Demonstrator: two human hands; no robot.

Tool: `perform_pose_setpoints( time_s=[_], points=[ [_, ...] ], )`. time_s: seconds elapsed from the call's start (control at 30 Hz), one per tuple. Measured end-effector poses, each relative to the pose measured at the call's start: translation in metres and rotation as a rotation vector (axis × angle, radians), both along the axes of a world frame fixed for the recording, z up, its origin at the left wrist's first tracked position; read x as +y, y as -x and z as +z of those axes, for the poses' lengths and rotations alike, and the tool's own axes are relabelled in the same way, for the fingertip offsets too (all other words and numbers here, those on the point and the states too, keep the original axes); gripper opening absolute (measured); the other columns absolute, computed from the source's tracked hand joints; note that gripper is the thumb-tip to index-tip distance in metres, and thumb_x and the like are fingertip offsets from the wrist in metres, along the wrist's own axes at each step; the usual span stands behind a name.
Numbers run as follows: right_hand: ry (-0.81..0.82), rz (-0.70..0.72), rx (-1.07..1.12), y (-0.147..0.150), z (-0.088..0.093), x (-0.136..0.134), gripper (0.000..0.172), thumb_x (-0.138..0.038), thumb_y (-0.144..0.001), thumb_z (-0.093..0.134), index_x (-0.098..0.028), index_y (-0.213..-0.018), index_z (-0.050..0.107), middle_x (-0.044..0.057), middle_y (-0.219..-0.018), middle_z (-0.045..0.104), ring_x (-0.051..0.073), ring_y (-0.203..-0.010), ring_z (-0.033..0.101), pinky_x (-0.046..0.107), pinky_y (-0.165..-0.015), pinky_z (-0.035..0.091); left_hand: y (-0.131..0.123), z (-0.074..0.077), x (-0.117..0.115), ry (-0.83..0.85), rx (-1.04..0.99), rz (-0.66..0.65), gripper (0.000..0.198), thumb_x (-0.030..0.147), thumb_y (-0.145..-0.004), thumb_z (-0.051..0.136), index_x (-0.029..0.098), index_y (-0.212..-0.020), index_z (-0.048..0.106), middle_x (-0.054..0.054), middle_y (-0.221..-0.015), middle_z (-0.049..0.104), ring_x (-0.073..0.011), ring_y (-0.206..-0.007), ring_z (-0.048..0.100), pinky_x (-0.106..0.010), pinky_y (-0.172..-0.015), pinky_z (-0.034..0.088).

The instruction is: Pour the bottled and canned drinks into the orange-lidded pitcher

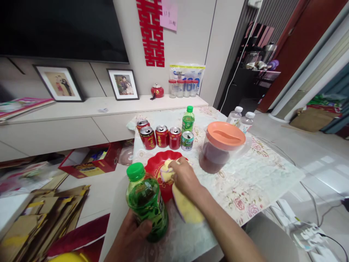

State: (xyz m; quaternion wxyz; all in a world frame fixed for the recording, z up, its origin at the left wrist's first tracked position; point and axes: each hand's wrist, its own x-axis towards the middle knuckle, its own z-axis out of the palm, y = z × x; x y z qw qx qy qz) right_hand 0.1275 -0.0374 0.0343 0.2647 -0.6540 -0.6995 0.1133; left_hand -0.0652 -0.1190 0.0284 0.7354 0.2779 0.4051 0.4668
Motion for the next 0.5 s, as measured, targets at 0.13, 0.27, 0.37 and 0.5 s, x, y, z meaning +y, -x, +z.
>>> perform_pose_setpoints(
  time_s=[0.13,0.27,0.37,0.5],
  points=[
    [-0.095,-0.030,0.149,-0.037,0.041,-0.020,0.034,-0.017,-0.087,0.071,-0.024,-0.120,0.075,0.008,-0.111,0.072,0.024,-0.105,0.070,0.039,-0.094,0.054,0.005,-0.001,0.002,-0.023,0.040,-0.011,0.082,0.056,-0.056,0.099,0.020,-0.124,0.072,-0.008,-0.098,0.078,-0.0283,-0.091,0.072,-0.038,-0.082,0.057],
    [-0.250,-0.202,0.482,-0.060,0.085,-0.057,0.033,-0.041,-0.085,0.081,-0.032,-0.117,0.079,0.004,-0.118,0.075,0.026,-0.101,0.071,0.041,-0.088,0.055,0.010,-0.003,0.004,-0.001,0.000,-0.028,0.075,0.057,-0.060,0.098,0.021,-0.120,0.072,-0.007,-0.099,0.078,-0.0270,-0.093,0.071,-0.036,-0.083,0.056],
    [-0.309,-0.381,0.651,-0.065,0.101,-0.079,0.043,-0.046,-0.076,0.089,-0.035,-0.117,0.080,0.003,-0.115,0.077,0.025,-0.092,0.072,0.036,-0.072,0.056,0.013,-0.002,0.004,0.009,-0.014,-0.013,0.068,0.056,-0.059,0.098,0.022,-0.113,0.074,-0.008,-0.105,0.079,-0.0305,-0.099,0.072,-0.039,-0.087,0.057],
    [-0.371,-0.456,0.822,-0.063,0.103,-0.085,0.050,-0.043,-0.070,0.094,-0.035,-0.117,0.080,0.003,-0.115,0.078,0.023,-0.086,0.072,0.032,-0.064,0.057,0.016,0.005,0.003,0.023,-0.008,0.022,0.070,0.056,-0.053,0.100,0.022,-0.109,0.075,-0.009,-0.102,0.080,-0.0366,-0.103,0.073,-0.045,-0.088,0.059]
  ],
)
